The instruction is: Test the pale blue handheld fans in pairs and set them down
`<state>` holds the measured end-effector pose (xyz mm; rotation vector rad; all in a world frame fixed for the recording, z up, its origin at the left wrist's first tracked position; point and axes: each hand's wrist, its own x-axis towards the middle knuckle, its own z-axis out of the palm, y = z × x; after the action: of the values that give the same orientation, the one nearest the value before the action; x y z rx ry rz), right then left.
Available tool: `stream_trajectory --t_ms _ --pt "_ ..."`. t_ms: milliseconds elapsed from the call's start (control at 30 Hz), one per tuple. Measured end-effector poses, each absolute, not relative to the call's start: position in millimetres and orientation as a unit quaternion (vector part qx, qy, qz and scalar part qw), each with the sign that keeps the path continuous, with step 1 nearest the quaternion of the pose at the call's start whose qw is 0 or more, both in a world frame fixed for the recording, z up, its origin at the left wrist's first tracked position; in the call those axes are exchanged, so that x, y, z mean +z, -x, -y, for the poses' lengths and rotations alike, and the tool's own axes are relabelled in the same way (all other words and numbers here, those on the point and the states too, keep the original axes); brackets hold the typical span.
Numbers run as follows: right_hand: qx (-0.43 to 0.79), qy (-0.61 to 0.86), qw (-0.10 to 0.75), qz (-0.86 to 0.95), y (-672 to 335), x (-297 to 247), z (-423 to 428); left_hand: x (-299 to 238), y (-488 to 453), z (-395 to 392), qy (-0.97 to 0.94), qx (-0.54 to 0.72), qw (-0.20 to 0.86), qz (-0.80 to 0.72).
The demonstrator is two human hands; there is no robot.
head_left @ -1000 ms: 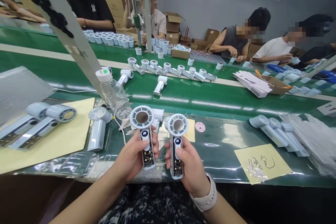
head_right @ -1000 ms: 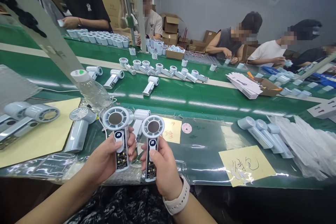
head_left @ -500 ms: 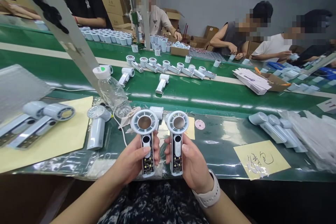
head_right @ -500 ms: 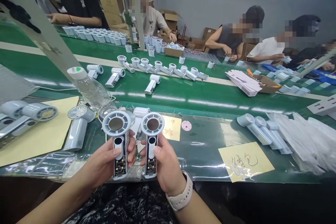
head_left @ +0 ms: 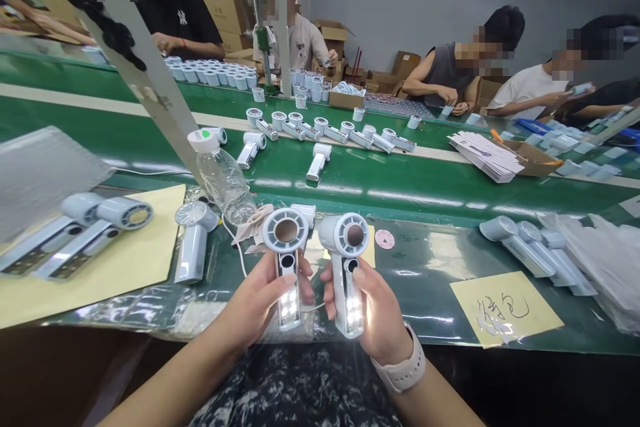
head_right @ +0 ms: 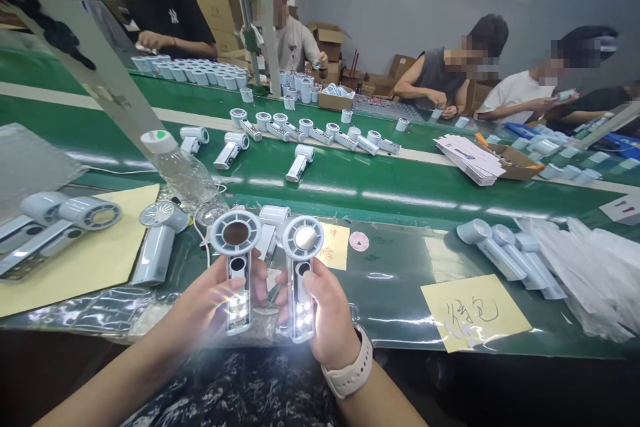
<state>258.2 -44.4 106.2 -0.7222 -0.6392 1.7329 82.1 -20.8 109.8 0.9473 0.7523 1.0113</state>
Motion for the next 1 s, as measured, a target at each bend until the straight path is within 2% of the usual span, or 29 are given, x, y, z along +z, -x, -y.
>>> stream_trajectory --t_ms 133,200,433,633,1000 --pt "0.759 0.294 0.545 0.201 -258 99 43 109 -82 19 -0.445 0.456 0.646 -0.421" --pt "0.765 0.293 0.54 0.193 -259 97 43 110 -81 19 -0.43 0.45 0.653 -0.43" --pt "0.746 0.298 0.553 0.222 -261 96 44 114 -79 23 -0.376 0.447 0.705 -0.401" --pt "0.779 0.264 0.511 0.249 -261 103 46 117 -79 29 -0.411 0.423 0.731 -0.343" --pt "0.751 0.243 0.576 0.214 -262 109 49 119 -81 29 -0.379 0.426 0.771 -0.283"
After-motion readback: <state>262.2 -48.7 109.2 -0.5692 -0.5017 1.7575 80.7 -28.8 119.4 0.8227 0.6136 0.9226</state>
